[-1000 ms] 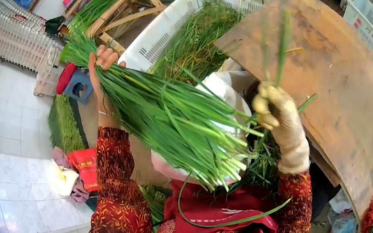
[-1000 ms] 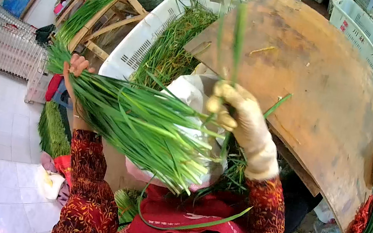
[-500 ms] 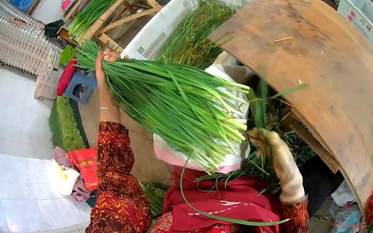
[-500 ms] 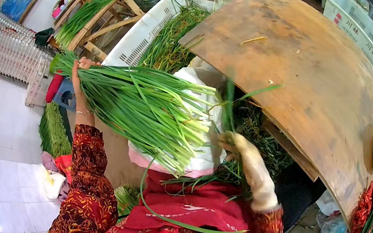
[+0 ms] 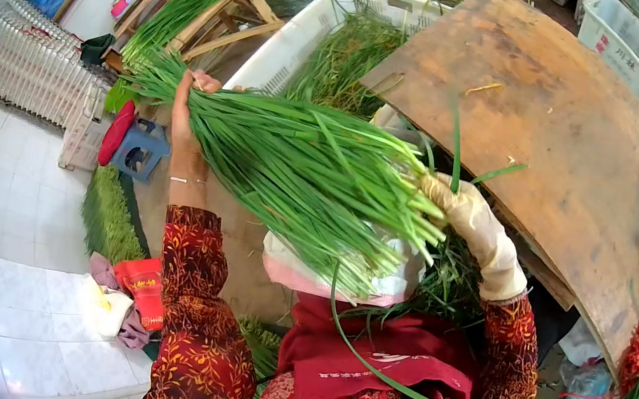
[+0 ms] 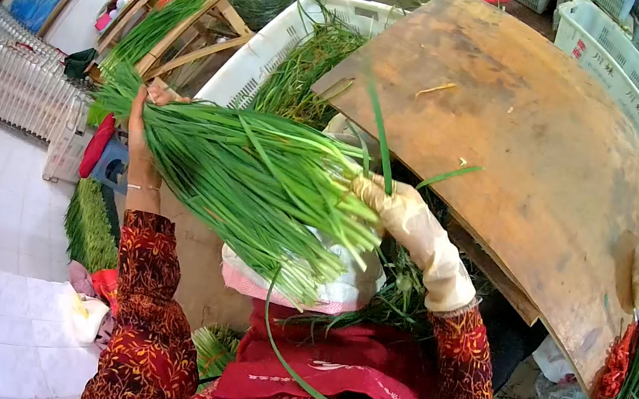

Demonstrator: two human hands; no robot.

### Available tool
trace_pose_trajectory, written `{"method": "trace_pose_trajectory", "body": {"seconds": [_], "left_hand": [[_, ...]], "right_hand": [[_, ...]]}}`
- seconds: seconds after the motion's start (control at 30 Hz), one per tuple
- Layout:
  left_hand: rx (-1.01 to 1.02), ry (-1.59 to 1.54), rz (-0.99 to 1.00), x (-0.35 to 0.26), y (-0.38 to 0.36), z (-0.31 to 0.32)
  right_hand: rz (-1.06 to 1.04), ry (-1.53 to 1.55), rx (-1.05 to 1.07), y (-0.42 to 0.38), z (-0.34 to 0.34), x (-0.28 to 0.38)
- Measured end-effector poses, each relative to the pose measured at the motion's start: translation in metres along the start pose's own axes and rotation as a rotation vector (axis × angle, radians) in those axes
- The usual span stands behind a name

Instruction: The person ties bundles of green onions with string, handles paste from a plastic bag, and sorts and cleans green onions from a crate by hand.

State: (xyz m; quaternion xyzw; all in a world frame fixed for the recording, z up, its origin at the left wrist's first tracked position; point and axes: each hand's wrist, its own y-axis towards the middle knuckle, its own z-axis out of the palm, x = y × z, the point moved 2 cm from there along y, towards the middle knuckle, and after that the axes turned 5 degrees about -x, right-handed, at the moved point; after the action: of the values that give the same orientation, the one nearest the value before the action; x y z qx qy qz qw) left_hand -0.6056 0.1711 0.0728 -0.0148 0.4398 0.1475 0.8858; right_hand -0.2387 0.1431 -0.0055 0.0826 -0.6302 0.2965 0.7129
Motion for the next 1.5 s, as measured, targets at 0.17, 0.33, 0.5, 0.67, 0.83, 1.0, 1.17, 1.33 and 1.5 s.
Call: {"method": "trace_pose_trajectory", "body": {"seconds": [0.17, 0.33, 0.5, 0.67, 0.83, 1.0, 1.17, 1.33, 1.5], "left_hand": [[-0.158, -0.097, -0.072, 0.01, -0.012, -0.027], [-0.543, 0.404, -0.035, 0.011, -0.035, -0.022], [-0.513, 0.358, -0.087, 0.009, -0.028, -0.046], [-0.405, 0.414, 0.134, -0.011, -0.045, -0.005], [-0.252, 0.238, 0.076, -0.023, -0.034, -0.013], [-0.374, 0.184, 0.069, 0.002, -0.023, -0.03], [-0.429, 0.15, -0.013, 0.021, -0.027, -0.041], [-0.457, 0.197, 0.037, 0.017, -0.037, -0.028], [-0.365, 0.255, 0.061, 0.021, -0.037, -0.041]], "right_hand": [[-0.126, 0.553, -0.054, -0.059, -0.045, -0.051], [0.112, 0.551, -0.505, -0.092, -0.063, -0.116], [0.013, 0.207, -0.183, -0.024, 0.002, -0.053], [-0.036, 0.467, -0.077, 0.045, 0.019, -0.029], [0.076, 0.537, -0.184, 0.05, 0.019, -0.005], [-0.118, 0.409, 0.022, 0.046, 0.011, -0.02], [-0.026, 0.355, 0.078, 0.025, 0.027, -0.021], [0.001, 0.278, 0.094, 0.002, 0.029, -0.013], [0.028, 0.24, 0.055, -0.019, 0.024, -0.021]]}}
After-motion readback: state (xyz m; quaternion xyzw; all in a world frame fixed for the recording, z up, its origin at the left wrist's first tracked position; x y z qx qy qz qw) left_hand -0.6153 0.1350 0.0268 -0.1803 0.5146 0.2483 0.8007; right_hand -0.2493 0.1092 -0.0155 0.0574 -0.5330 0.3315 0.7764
